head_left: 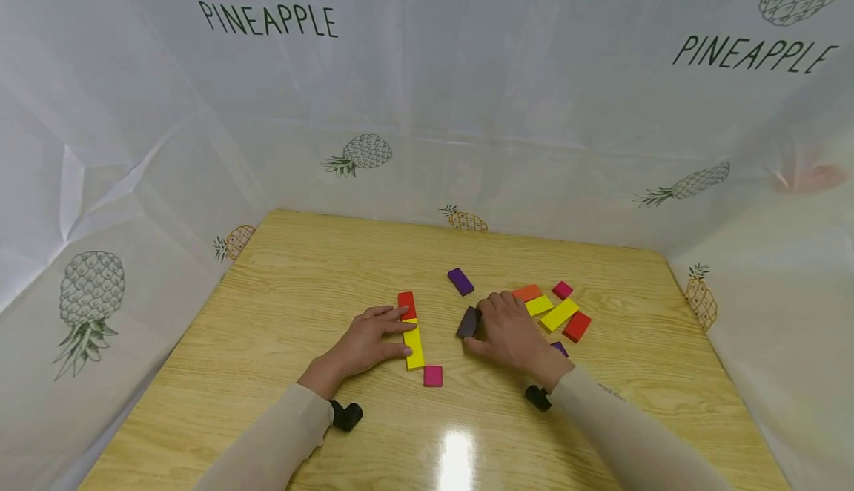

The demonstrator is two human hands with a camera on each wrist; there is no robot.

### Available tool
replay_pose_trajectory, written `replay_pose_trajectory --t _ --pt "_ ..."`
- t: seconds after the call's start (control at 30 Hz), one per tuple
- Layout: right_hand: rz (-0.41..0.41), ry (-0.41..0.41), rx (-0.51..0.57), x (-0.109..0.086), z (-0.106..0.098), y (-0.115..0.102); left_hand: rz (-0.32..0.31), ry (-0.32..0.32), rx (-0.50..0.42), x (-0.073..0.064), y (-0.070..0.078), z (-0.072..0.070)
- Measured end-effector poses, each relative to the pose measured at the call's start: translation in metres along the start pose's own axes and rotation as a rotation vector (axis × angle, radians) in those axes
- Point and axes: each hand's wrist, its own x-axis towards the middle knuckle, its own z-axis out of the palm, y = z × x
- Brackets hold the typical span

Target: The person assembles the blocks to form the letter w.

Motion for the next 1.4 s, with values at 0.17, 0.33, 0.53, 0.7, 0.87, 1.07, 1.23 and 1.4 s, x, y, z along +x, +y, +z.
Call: replay_pose_trajectory --t 0.17,0.33,0.53,0.7,0.87,1.07,1.23,1.4 --pt "-0.034 0.002 -0.014 -0.004 0.001 -0.008 0.000 0.001 -0.014 0.000 0.001 0.000" --pt "-0.052 -0.032 0.008 -0.008 0.000 -0.015 0.018 0.009 -0.014 0.000 0.001 0.000" --pt "-0.086 -0.033 0.026 -0.012 0.002 -0.022 0.031 0.011 0.003 0.000 0.002 -0.001" --pt "-0.123 -0.014 0.013 -0.015 0.003 -0.026 0.024 0.011 -0.002 0.000 0.003 -0.001" --pt "-0.149 -0.007 -0.005 -0.017 0.003 -0.031 0.021 0.012 -0.004 -0.001 0.003 -0.001" --pt "-0.170 0.011 -0.029 -0.018 0.003 -0.035 0.022 0.012 -0.008 -0.001 0.002 0.000" --pt "-0.179 0.014 -0.043 -0.019 0.002 -0.036 0.029 0.011 -0.001 0.000 0.001 0.000" --pt "-0.181 0.012 -0.050 -0.020 0.001 -0.037 0.034 0.013 -0.002 0.000 0.000 0.001"
